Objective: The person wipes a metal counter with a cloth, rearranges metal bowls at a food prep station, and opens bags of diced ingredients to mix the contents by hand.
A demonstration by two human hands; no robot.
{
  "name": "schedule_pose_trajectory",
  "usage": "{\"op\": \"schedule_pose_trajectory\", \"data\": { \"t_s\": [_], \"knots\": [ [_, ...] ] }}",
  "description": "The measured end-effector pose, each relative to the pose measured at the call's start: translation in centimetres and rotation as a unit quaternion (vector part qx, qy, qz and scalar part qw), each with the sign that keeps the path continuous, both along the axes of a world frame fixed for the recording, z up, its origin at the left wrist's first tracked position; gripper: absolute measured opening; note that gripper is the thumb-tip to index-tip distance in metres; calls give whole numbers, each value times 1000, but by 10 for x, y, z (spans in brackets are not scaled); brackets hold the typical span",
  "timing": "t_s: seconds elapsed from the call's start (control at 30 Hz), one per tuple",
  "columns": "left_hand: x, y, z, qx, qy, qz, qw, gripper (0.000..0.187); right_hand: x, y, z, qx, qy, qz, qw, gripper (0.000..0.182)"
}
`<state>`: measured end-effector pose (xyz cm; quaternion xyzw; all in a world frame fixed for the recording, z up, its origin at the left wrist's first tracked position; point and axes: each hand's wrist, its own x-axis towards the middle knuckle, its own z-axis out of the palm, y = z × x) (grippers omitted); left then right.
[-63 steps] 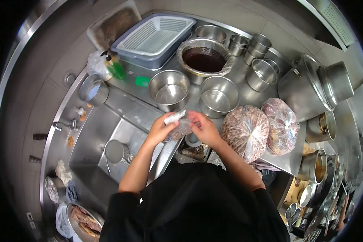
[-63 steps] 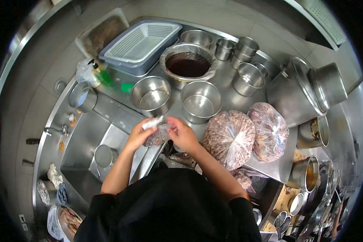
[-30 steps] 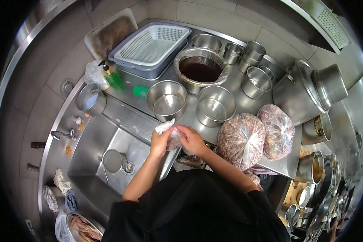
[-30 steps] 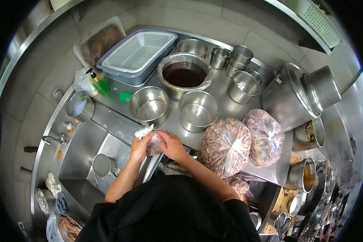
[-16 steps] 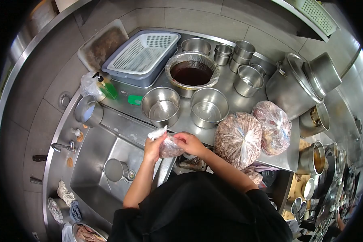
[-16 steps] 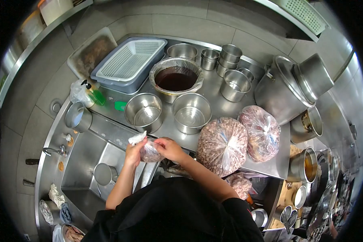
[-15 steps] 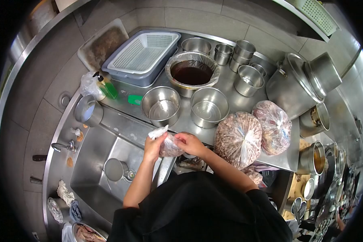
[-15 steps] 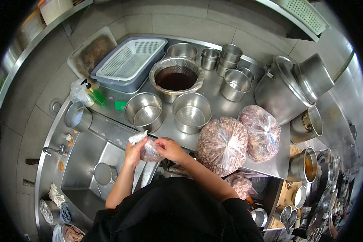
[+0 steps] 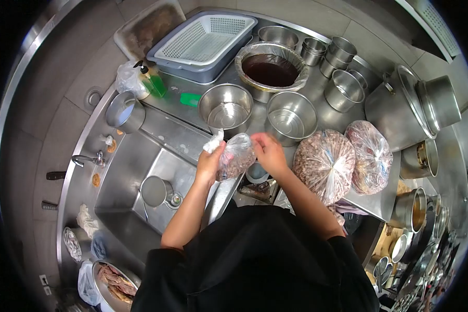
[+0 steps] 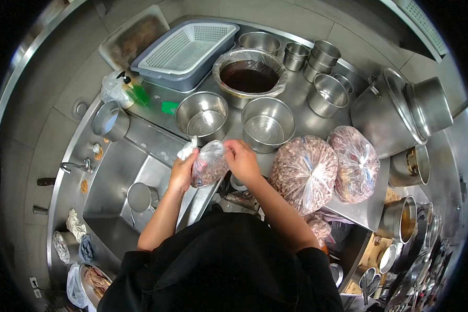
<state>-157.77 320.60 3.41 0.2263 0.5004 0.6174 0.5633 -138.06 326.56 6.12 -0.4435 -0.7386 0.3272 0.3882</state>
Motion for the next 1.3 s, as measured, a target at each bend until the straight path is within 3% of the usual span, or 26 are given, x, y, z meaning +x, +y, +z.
{"op": "schedule_pose_trajectory", "data": {
  "t_s": [0.13,0.2,0.23,0.27,0.3,0.33,0.43,0.47,0.53,0.57,0.63,0.7,0.73,0.83,0.9,1.2,1.3],
  "knots": [
    [4,-4,7,12,-51,-7,999,33,-10,-30,-12,-79,31,68,994,22],
    [9,-5,11,6,-60,-12,998,31,-16,-33,-23,-28,-27,70,997,26],
    [10,-4,9,5,-60,-13,998,31,-20,-25,-33,101,-34,52,993,28],
    [11,-3,5,-7,-40,-13,999,29,-16,-21,-42,101,-33,52,993,28],
    [11,-2,1,-19,-20,-14,1000,27,-13,-18,-34,-93,-7,67,993,28],
    [11,-2,-3,-19,-19,-13,1000,27,-10,-15,-29,-283,19,79,956,28],
    [8,-1,-8,-3,69,-47,997,25,-8,-4,-32,-333,44,91,938,30],
    [8,0,-9,-11,75,-51,996,25,-8,-3,-34,-332,43,92,938,30],
    [7,1,-7,-17,81,-55,995,25,-8,-3,-34,-190,-39,127,973,37],
    [8,0,-7,-14,99,-60,993,26,-9,-4,-34,-189,-39,127,973,37],
    [11,1,-5,-11,117,-67,991,28,-16,-12,-29,-2,-139,119,983,44],
    [21,1,-5,80,222,-26,971,30,-20,-15,-30,-7,-158,112,981,46],
    [23,1,-6,82,222,-28,971,30,-23,-15,-31,-12,-176,107,978,48],
    [32,-4,-9,24,382,15,924,39,-28,-15,-41,-12,-204,68,977,40],
    [37,-6,-5,20,378,24,925,38,-32,-15,-43,4,-246,25,969,29],
    [35,-2,-17,51,280,22,959,24,-47,-2,-43,-58,-306,21,950,28],
    [32,-2,-18,51,301,28,952,23,-48,0,-34,-67,-341,58,936,26]
  ]
}}
